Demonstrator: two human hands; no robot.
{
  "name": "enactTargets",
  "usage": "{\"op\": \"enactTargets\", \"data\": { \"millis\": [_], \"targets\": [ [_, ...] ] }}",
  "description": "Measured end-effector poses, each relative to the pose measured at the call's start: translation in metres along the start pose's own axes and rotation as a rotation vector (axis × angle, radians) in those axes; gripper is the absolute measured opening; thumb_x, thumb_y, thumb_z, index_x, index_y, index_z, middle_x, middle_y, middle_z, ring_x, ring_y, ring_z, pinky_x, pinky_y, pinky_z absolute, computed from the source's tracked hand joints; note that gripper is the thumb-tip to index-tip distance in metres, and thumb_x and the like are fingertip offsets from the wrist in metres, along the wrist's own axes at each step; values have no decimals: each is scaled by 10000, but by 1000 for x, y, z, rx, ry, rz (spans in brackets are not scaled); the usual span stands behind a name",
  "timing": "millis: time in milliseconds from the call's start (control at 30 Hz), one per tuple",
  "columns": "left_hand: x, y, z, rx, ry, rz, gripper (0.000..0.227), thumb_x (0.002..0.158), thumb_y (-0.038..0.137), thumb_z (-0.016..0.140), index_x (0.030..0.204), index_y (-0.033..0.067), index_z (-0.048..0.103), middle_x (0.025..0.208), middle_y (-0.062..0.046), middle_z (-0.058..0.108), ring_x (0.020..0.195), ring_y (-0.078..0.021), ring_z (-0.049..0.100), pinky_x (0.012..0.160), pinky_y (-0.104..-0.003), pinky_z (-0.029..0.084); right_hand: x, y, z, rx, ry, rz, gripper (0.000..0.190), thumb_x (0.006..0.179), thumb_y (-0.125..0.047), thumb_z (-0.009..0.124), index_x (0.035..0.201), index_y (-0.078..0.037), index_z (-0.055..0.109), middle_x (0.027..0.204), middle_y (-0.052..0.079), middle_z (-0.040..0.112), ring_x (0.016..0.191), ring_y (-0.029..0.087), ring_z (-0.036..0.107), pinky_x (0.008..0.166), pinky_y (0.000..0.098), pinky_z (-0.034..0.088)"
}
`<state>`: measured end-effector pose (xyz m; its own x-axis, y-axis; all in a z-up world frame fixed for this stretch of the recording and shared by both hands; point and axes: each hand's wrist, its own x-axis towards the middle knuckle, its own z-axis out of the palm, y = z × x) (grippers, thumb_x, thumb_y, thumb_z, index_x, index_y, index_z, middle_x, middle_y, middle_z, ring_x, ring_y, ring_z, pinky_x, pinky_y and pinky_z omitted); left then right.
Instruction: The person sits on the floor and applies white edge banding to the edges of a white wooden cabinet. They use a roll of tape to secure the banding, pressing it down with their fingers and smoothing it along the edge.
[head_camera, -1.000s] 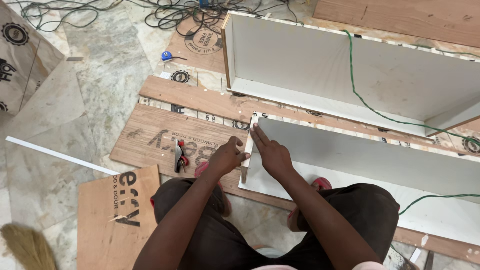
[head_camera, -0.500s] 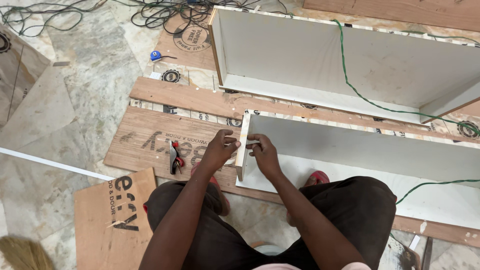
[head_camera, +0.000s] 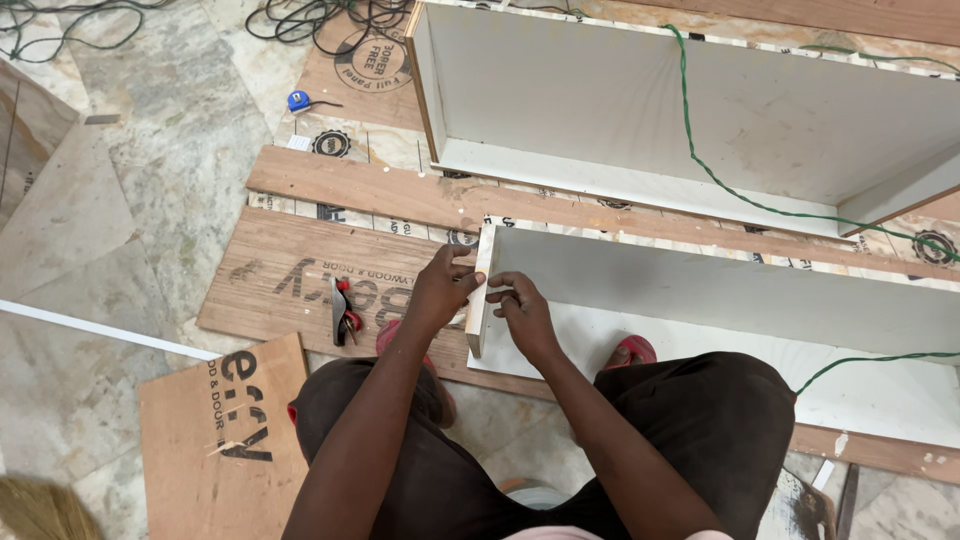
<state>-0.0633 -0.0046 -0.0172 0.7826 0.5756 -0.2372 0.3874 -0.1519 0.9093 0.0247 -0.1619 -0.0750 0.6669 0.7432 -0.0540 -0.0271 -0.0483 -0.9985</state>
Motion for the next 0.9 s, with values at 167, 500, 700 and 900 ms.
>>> {"op": "enactTargets", "data": {
  "millis": [167,500,700,900],
  "targets": [
    [-1,-5,-9,-122,-167,-77,785,805,154,790,1486,109,401,1317,-150,681,1027,-208,713,731,-340,600,-8,-13,6,117,29,168,368,983,-244,583,1308,-74,547,1253,64,637,1088,166,664,826,327,553],
    [-23,-3,-19,40,-281,-80,814,804,164,792,1516,131,400,1331,-139,703,1085,-243,722,795,-362,596,6,-36,15,-18,77,220,507,844,-336,781,1210,-51,575,1156,81,639,948,178,657,708,331,576],
    [-25,-10,-15,132,-246,25,790,831,169,785,1521,133,402,1311,-165,713,1175,-256,698,916,-376,572,4,-40,17,-29,86,215,485,859,-326,769,1209,-56,568,1156,75,635,960,180,662,711,331,588],
    [-30,-37,-11,-56,-306,31,907,820,212,829,1558,129,307,1433,-223,606,1260,-299,637,929,-391,588,6,-35,16,-34,65,206,508,868,-311,749,1246,-37,549,1201,96,628,1025,197,657,762,350,587]
  ]
}}
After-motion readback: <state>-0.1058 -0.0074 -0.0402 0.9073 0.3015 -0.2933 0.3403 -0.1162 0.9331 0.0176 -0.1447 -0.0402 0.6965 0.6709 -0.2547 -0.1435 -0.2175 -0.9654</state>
